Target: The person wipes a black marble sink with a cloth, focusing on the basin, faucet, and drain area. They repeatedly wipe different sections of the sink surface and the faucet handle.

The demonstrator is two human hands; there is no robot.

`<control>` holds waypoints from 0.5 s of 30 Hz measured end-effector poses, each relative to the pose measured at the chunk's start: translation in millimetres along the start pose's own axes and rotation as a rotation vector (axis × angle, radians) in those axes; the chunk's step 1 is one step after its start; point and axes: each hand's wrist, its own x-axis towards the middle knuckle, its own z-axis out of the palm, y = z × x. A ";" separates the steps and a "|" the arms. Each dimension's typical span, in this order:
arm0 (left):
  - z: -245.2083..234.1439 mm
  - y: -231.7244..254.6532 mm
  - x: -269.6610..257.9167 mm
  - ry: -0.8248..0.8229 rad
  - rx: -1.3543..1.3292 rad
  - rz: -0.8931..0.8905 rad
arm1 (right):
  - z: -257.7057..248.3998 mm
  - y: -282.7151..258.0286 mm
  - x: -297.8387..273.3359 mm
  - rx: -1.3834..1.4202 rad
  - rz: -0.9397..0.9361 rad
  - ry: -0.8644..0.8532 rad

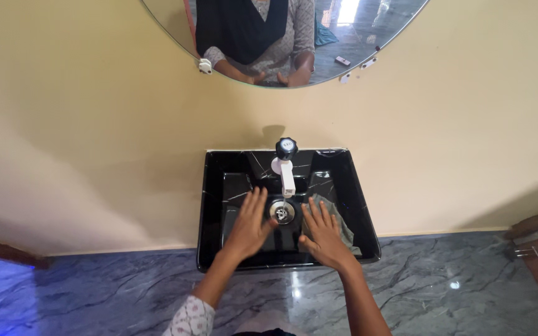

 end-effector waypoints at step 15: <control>-28.4 33.1 134.1 0.346 -0.162 0.088 | -2.1 -9.1 -1.6 -0.046 0.092 -0.080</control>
